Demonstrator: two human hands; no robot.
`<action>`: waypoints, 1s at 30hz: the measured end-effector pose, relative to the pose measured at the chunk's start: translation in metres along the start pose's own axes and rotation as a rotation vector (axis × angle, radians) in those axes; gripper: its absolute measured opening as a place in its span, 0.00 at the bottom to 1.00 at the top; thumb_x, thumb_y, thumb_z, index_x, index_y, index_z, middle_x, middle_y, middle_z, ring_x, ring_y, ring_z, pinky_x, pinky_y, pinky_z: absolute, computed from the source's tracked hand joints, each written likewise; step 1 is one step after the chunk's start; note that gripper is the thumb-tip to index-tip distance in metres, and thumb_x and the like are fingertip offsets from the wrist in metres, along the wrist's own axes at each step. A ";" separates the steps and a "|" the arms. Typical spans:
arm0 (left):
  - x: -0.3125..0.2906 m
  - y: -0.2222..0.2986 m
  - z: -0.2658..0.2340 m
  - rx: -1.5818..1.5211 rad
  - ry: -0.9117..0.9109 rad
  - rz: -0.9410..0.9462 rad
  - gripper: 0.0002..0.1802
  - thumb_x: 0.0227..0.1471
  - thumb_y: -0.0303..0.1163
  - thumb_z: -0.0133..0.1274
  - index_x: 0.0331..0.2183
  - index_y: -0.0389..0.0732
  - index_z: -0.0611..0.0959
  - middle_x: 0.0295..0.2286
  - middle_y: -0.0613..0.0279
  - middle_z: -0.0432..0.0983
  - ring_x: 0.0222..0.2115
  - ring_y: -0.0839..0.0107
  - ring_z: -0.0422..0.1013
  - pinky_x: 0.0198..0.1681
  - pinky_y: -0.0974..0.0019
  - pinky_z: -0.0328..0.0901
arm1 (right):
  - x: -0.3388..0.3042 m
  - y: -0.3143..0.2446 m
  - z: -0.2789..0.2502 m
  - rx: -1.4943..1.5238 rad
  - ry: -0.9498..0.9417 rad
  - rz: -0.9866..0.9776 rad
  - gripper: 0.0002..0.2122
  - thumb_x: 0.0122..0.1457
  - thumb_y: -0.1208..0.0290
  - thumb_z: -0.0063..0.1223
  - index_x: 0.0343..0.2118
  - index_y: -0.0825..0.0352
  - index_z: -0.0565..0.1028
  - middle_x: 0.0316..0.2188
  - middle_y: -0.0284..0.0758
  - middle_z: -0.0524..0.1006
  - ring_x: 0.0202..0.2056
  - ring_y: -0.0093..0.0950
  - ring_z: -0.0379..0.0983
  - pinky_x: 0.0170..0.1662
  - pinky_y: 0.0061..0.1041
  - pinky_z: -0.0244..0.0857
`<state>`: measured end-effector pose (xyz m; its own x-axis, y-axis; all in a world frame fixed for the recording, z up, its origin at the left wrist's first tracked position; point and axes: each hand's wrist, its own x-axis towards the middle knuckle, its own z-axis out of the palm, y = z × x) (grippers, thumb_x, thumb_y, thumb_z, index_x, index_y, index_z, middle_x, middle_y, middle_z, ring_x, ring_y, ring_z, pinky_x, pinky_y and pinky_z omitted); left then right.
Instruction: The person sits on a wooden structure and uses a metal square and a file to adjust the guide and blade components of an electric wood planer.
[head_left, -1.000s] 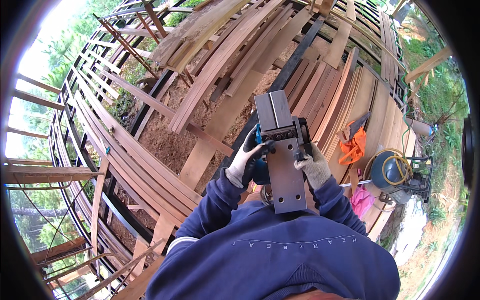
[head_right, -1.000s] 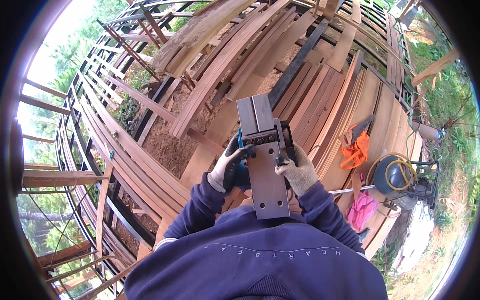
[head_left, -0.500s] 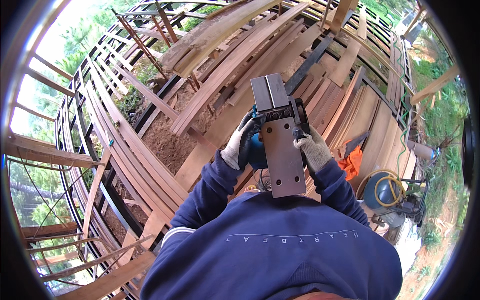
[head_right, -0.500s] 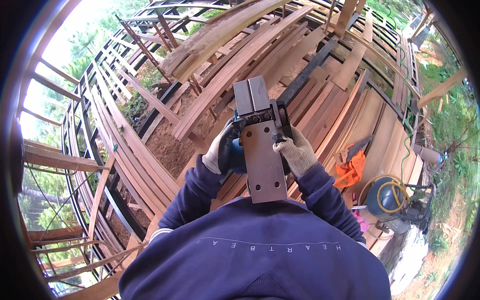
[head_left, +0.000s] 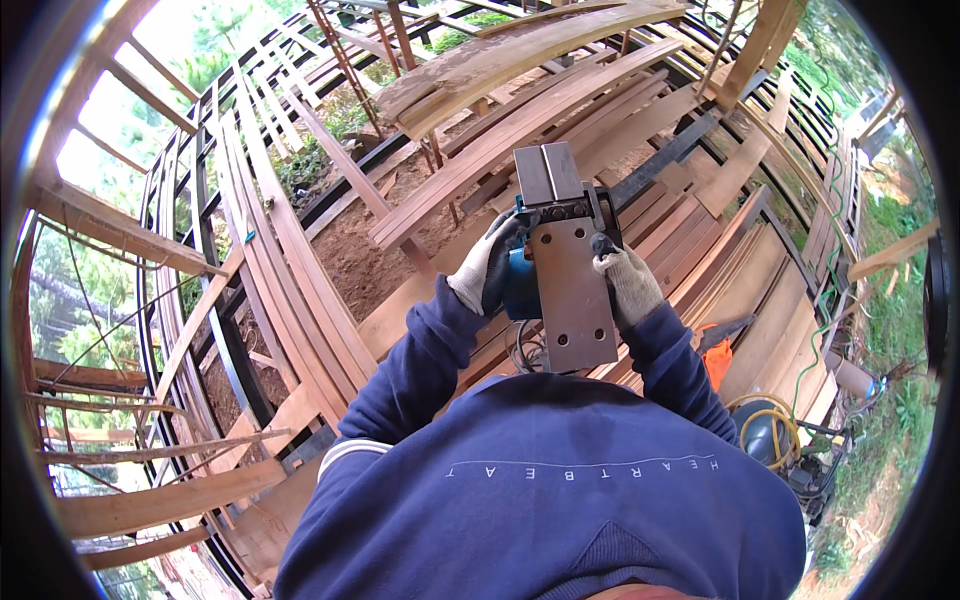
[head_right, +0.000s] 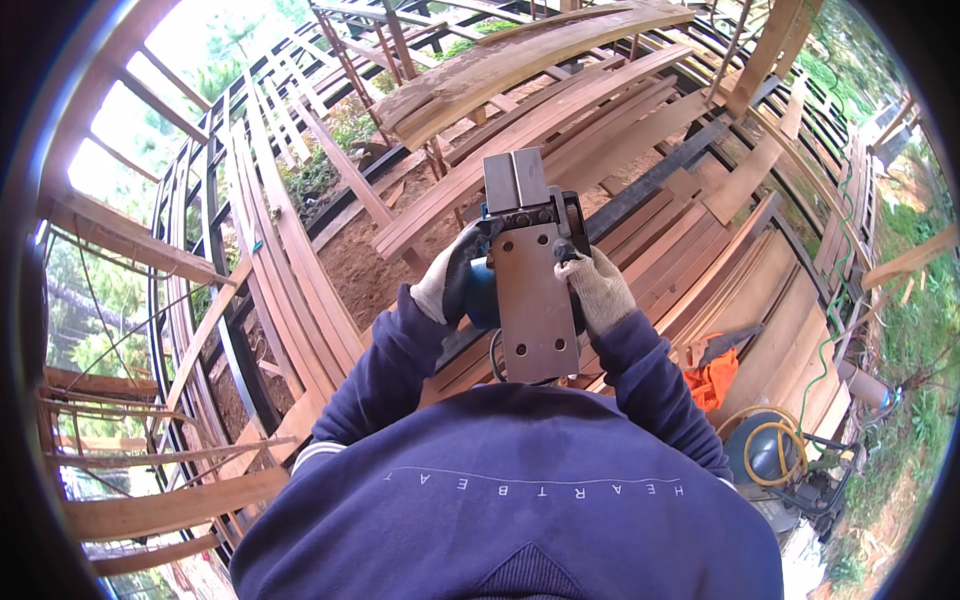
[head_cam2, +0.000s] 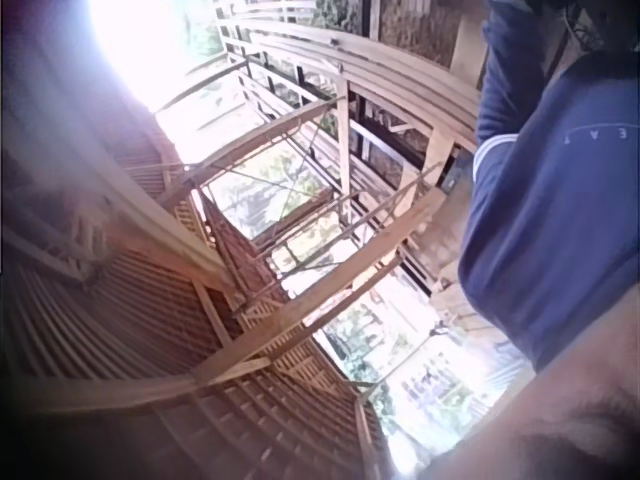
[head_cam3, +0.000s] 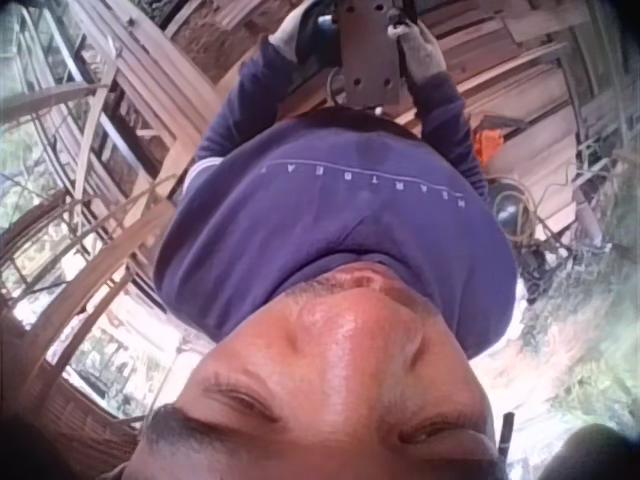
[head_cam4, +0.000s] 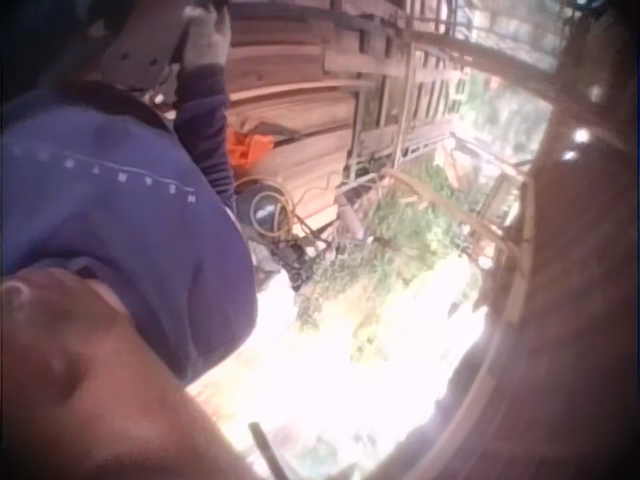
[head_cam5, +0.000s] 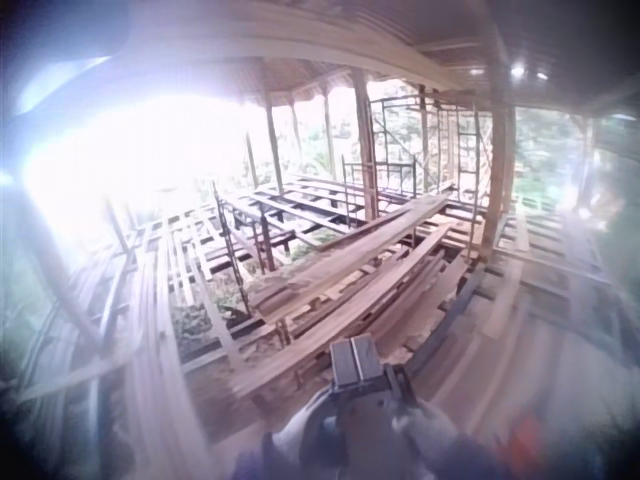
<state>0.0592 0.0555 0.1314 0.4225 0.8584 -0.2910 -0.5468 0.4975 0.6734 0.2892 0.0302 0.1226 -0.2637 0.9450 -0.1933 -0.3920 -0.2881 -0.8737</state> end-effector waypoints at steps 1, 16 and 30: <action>-0.001 -0.001 -0.001 -0.001 0.009 -0.006 0.26 0.65 0.48 0.44 0.57 0.44 0.71 0.49 0.52 0.74 0.44 0.58 0.76 0.50 0.55 0.71 | 0.001 0.000 0.000 -0.003 -0.002 0.010 0.13 0.63 0.68 0.51 0.48 0.68 0.73 0.34 0.27 0.75 0.34 0.16 0.72 0.38 0.17 0.69; -0.077 -0.004 -0.065 -0.338 0.157 0.794 0.36 0.59 0.56 0.49 0.61 0.46 0.68 0.53 0.59 0.72 0.52 0.60 0.71 0.58 0.52 0.64 | 0.017 -0.078 0.119 -0.452 -0.400 -0.330 0.30 0.52 0.67 0.63 0.58 0.70 0.68 0.45 0.36 0.76 0.43 0.24 0.73 0.47 0.26 0.70; -0.434 -0.140 -0.207 -0.509 1.227 1.416 0.36 0.59 0.58 0.49 0.61 0.47 0.69 0.54 0.60 0.72 0.53 0.62 0.69 0.59 0.54 0.62 | 0.041 0.171 0.147 -1.153 -1.509 0.588 0.18 0.64 0.58 0.50 0.45 0.67 0.80 0.39 0.39 0.81 0.41 0.30 0.75 0.48 0.30 0.66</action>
<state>-0.1976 -0.3605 0.0230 -0.9758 0.1019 -0.1937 -0.2050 -0.7350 0.6463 0.0812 -0.0027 0.0306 -0.7654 -0.2627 -0.5875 0.4948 0.3435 -0.7982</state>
